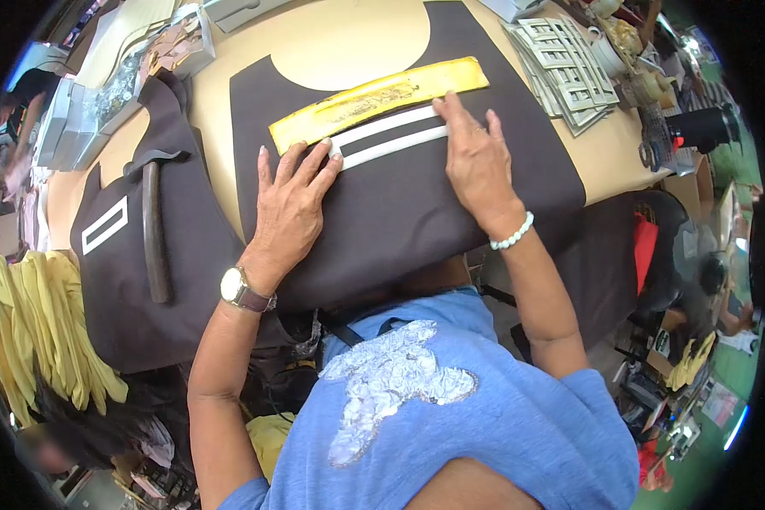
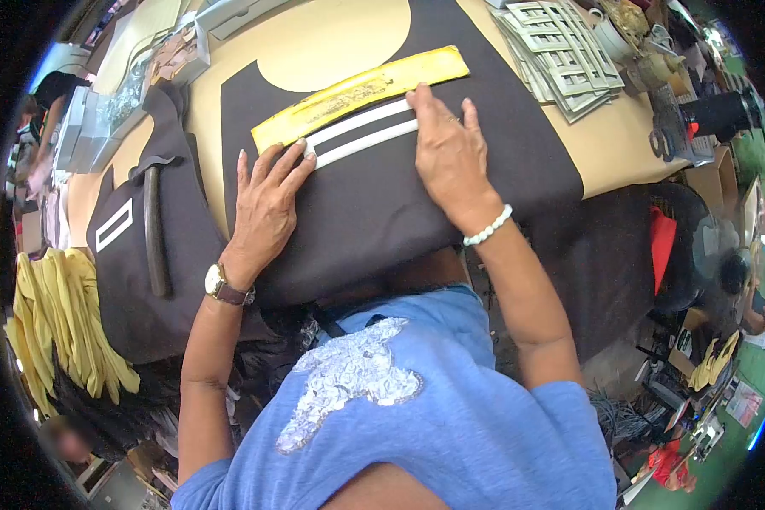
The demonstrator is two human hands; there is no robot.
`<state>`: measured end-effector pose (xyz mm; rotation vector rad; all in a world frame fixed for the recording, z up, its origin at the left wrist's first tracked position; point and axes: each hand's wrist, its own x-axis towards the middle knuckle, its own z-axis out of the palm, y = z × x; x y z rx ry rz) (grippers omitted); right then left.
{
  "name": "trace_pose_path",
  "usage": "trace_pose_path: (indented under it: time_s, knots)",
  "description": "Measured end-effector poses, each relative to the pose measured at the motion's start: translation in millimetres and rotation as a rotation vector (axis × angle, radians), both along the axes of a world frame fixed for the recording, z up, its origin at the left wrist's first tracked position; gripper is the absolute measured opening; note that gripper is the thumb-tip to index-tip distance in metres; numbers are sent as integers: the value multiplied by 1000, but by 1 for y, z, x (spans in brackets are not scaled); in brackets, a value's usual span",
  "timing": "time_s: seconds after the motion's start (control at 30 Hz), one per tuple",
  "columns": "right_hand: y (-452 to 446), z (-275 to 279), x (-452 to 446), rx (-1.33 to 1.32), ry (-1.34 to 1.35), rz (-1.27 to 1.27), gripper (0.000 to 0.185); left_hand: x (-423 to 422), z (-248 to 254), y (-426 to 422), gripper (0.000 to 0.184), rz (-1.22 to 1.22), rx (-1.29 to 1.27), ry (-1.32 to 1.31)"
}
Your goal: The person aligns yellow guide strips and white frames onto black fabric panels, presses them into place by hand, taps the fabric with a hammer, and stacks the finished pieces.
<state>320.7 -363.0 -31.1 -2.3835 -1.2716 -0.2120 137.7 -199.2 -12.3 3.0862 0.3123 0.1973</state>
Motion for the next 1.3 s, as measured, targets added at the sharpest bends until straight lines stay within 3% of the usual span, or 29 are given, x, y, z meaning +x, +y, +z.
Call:
trace_pose_path:
  time_s: [0.2,0.27,0.33,0.37,0.43,0.47,0.6,0.8,0.9,1.1,1.23,1.3]
  knots:
    - [-4,0,18,-28,-130,-144,36,-3,1,3,48,-26,-35,-12]
    - [-8,0,30,-134,-216,-311,34,-3,4,4,48,-34,-48,-6]
    - [5,12,4,-85,-378,-205,32,-2,10,3,49,-58,-41,19]
    - [13,20,-18,-183,-306,-84,34,-1,11,2,49,-59,-32,28]
    - [25,15,-68,-65,-196,153,39,-1,11,2,50,-58,-33,23]
    - [31,-6,-88,-21,-157,165,40,-1,9,1,50,-54,-43,5]
    - [15,0,-71,-23,-123,209,36,0,6,0,51,-38,-14,8]
    - [-25,6,-14,-53,-110,8,28,1,12,-3,54,-37,49,75]
    - [-37,1,0,-105,-266,-30,27,3,20,-10,53,-29,86,104]
    - [-30,10,1,-110,-326,-30,25,-3,21,-23,44,6,165,89]
    - [-9,57,25,-477,89,-53,25,-3,33,-33,32,204,108,126]
    - [3,52,35,-307,39,77,28,-15,22,-29,33,337,97,92]
